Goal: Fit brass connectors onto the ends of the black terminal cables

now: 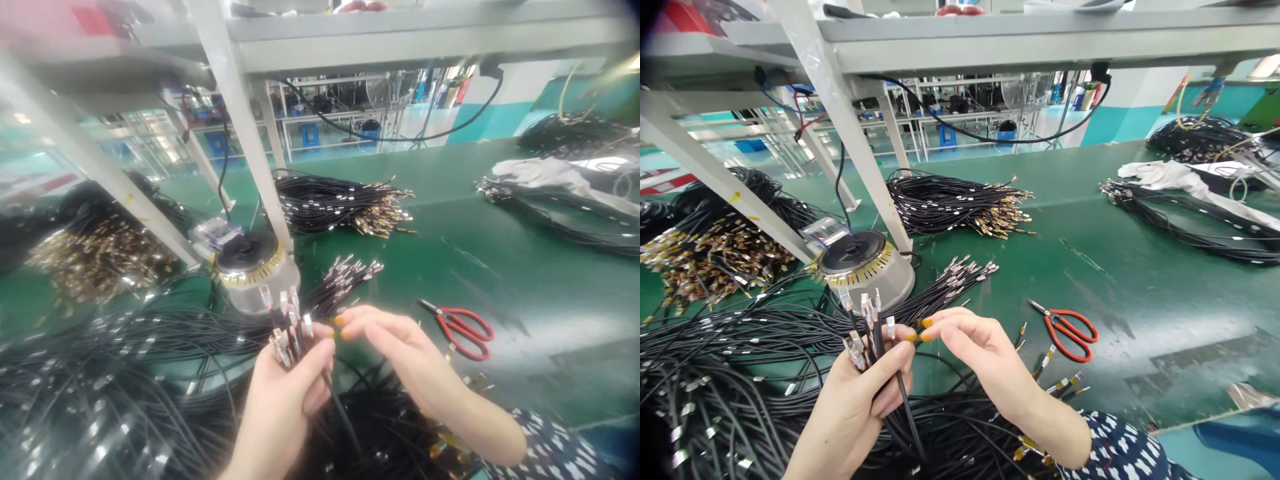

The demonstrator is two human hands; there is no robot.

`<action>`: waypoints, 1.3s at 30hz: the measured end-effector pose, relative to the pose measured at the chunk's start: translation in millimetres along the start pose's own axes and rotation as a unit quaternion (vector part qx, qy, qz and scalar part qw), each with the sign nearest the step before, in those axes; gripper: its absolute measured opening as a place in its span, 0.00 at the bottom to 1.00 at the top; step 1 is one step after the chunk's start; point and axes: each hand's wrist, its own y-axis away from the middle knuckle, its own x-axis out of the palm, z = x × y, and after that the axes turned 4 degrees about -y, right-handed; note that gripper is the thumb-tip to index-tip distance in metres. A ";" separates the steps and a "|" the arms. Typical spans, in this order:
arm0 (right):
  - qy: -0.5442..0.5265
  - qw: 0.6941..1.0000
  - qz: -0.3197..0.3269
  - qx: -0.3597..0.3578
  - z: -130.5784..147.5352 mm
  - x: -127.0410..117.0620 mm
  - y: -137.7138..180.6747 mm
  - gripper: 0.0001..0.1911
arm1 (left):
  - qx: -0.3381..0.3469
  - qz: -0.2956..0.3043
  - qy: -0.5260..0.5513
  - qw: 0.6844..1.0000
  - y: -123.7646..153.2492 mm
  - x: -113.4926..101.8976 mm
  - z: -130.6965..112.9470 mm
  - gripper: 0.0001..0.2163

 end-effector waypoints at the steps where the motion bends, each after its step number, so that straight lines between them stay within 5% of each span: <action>1: 0.010 1.000 0.000 -0.004 1.0 0.2 0.8 0.11 | -0.002 0.003 -0.004 1.000 0.3 0.8 0.0 0.10; 16: 0.161 0.984 -0.055 -0.062 24.2 5.4 -1.9 0.05 | -0.001 0.043 -0.005 0.999 7.0 3.6 2.0 0.13; 22: 0.109 0.994 -0.022 -0.021 31.9 0.3 -5.1 0.07 | 0.051 0.042 -0.034 0.997 8.8 1.2 3.9 0.13; 29: 0.068 0.998 -0.015 -0.002 31.2 6.1 -12.1 0.06 | 0.093 -0.012 -0.079 0.992 14.5 8.4 1.9 0.29; 39: 0.067 0.997 -0.021 -0.012 30.3 16.7 -17.6 0.05 | 0.079 0.028 -0.097 0.992 17.4 6.1 3.6 0.26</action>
